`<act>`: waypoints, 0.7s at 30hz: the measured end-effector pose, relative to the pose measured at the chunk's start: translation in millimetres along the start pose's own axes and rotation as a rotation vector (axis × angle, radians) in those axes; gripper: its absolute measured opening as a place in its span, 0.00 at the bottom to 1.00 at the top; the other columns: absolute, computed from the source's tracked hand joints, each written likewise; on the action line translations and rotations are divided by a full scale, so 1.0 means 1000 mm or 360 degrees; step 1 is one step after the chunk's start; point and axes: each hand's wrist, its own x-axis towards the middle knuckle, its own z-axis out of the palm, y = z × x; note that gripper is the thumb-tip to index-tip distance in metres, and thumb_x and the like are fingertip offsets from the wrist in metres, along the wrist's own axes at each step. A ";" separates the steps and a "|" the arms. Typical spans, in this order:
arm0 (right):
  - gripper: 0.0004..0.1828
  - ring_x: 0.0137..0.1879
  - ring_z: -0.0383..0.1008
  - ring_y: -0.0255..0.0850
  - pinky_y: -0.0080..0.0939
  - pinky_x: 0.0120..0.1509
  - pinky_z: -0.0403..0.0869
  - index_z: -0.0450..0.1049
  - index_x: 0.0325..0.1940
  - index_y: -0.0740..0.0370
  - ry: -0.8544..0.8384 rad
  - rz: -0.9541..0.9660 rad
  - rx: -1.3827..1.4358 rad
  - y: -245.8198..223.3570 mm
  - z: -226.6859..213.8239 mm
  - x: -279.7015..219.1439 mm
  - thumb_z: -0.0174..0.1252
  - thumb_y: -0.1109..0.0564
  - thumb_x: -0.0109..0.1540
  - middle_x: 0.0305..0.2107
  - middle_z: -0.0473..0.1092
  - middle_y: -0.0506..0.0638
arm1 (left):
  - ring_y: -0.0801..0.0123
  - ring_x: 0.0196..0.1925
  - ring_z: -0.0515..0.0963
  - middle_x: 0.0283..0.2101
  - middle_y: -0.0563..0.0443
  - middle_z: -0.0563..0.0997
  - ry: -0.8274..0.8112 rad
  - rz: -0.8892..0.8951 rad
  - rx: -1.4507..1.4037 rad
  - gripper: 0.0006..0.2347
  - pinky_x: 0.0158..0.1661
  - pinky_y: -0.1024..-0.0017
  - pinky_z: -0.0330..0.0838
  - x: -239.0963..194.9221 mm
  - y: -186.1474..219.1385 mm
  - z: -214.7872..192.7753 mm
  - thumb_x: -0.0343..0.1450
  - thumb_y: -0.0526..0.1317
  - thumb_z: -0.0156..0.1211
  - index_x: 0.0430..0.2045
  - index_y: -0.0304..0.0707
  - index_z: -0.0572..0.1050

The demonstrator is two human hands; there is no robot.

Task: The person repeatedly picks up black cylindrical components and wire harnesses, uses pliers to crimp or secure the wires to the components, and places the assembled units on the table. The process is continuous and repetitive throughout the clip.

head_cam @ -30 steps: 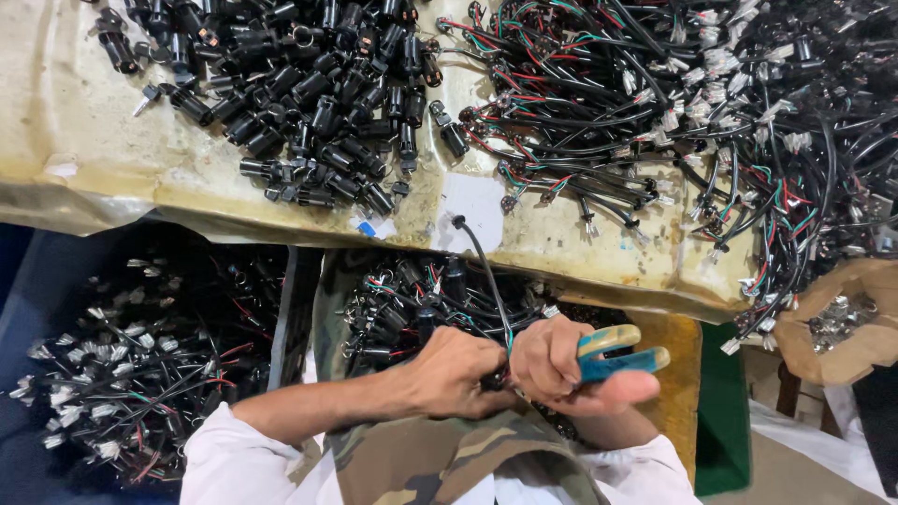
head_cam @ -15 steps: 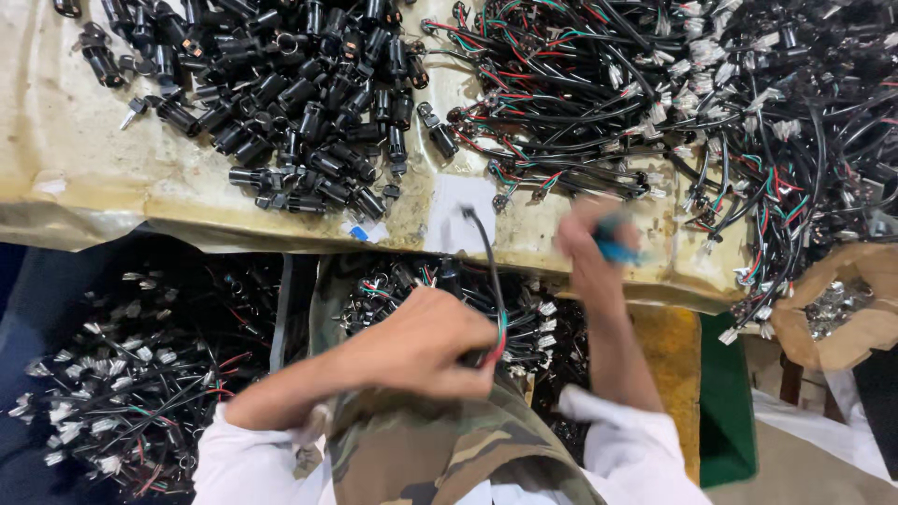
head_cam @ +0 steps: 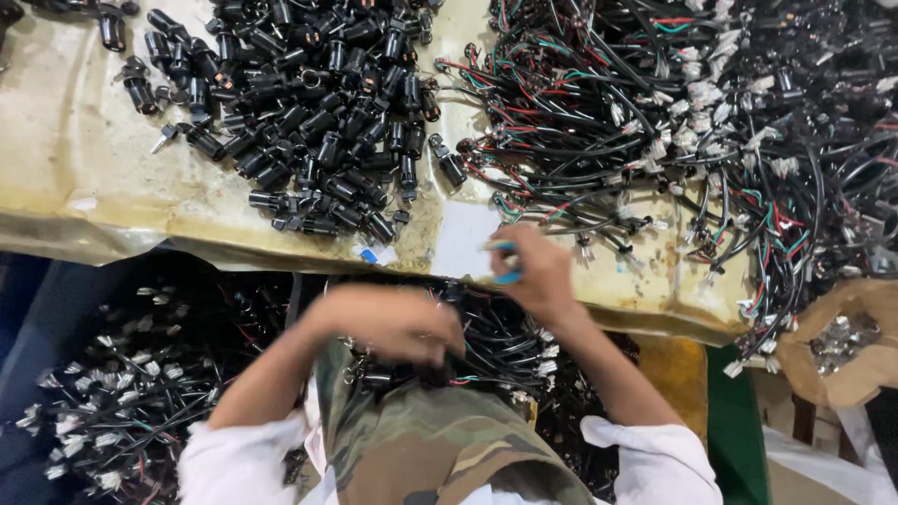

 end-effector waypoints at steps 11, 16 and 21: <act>0.27 0.44 0.74 0.57 0.54 0.43 0.74 0.73 0.49 0.61 -0.0363 0.0307 -0.0416 0.015 0.041 -0.023 0.66 0.63 0.46 0.43 0.70 0.59 | 0.50 0.54 0.74 0.48 0.46 0.77 0.1148 -0.0469 0.1329 0.14 0.51 0.56 0.68 0.063 -0.089 -0.101 0.65 0.37 0.69 0.44 0.38 0.79; 0.19 0.44 0.74 0.57 0.55 0.44 0.72 0.73 0.45 0.59 -0.0345 0.0364 -0.0410 0.011 0.053 -0.036 0.71 0.56 0.54 0.38 0.70 0.55 | 0.64 0.55 0.78 0.52 0.50 0.79 0.1726 -0.0120 0.0074 0.15 0.57 0.69 0.71 0.051 -0.071 -0.043 0.71 0.39 0.67 0.51 0.38 0.74; 0.16 0.42 0.75 0.54 0.52 0.43 0.72 0.73 0.42 0.59 -0.0294 0.0272 -0.0241 0.007 0.042 -0.025 0.69 0.59 0.53 0.35 0.71 0.54 | 0.78 0.51 0.74 0.48 0.55 0.76 0.1630 -0.0014 -0.0973 0.15 0.54 0.78 0.69 0.042 -0.036 0.001 0.73 0.37 0.61 0.55 0.39 0.73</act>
